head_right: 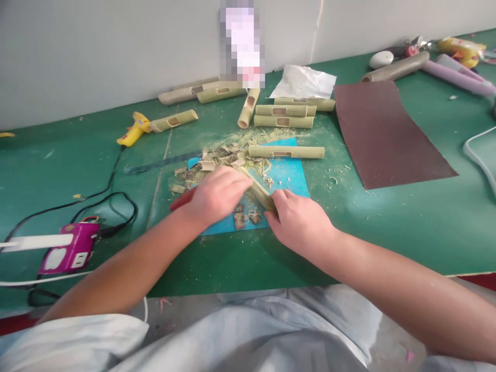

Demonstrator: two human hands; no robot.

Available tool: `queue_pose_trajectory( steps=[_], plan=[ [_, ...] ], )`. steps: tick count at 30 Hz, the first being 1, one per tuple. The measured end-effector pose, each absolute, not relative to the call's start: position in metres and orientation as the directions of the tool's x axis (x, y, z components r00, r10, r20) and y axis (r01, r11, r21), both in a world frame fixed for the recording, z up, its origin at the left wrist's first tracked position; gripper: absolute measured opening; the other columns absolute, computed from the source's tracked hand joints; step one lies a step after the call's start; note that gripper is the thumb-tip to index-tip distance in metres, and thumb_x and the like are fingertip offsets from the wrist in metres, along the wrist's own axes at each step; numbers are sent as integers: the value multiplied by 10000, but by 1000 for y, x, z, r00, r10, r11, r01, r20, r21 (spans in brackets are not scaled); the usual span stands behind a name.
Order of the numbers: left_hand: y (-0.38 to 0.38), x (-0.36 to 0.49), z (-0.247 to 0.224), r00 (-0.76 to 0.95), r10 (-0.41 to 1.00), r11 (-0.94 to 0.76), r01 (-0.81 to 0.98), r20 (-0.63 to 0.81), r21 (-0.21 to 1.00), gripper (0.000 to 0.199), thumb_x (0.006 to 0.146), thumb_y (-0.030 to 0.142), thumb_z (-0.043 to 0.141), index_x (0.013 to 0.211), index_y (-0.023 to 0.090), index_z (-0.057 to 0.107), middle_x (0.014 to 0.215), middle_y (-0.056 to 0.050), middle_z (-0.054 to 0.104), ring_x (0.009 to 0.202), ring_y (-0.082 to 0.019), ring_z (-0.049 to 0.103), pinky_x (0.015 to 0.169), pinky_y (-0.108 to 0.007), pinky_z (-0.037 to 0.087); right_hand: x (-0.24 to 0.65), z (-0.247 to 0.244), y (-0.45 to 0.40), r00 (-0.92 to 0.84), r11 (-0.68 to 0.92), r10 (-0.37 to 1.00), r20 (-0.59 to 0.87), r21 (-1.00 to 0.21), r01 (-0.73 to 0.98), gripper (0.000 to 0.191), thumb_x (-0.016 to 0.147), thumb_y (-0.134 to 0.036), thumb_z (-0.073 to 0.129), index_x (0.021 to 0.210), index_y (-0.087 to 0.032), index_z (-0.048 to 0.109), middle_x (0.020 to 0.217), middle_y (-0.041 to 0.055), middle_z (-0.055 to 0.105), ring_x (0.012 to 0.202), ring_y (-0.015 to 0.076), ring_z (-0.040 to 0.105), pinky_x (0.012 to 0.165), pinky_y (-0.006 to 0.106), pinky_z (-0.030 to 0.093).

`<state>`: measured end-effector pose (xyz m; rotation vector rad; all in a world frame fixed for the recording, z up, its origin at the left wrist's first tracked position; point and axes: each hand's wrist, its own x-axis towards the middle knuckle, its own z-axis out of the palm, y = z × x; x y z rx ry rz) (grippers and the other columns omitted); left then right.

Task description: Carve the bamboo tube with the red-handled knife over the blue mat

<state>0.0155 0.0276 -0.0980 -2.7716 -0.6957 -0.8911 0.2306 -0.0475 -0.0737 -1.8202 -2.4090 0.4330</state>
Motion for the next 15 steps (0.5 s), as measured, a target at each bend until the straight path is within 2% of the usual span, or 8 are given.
queue_pose_trajectory(
  steps=[3,7,12,15],
  plan=[
    [26,17,-99,751,349,-911,413,560,15,191,976,156,490,1042,164,670,982,-67,718,933,-181,621,860,-338,533,230,-74,-47,-295,260,950,-101,-268,928,237,931,-338,498,1027,-159,619,920,69,692,680,186,615,562,306,286],
    [28,18,-99,686,405,-870,493,604,24,183,976,152,498,1014,165,677,952,-64,714,910,-179,621,834,-336,543,229,-72,-48,-302,272,949,-89,-249,929,273,955,-345,449,1027,-151,627,920,76,689,672,183,601,553,314,265],
    [29,19,-101,715,346,-907,422,608,21,167,972,170,519,1034,147,673,967,-71,710,911,-174,608,830,-317,538,228,-72,-50,-309,283,945,-109,-204,937,281,964,-325,421,987,-145,635,890,76,677,658,169,585,544,315,229],
    [30,18,-101,686,383,-882,471,619,23,176,971,141,507,1018,129,675,952,-80,706,902,-177,604,830,-326,530,227,-72,-50,-300,275,947,-118,-188,943,307,976,-343,404,995,-142,635,902,79,679,662,168,584,542,314,221]
  ],
)
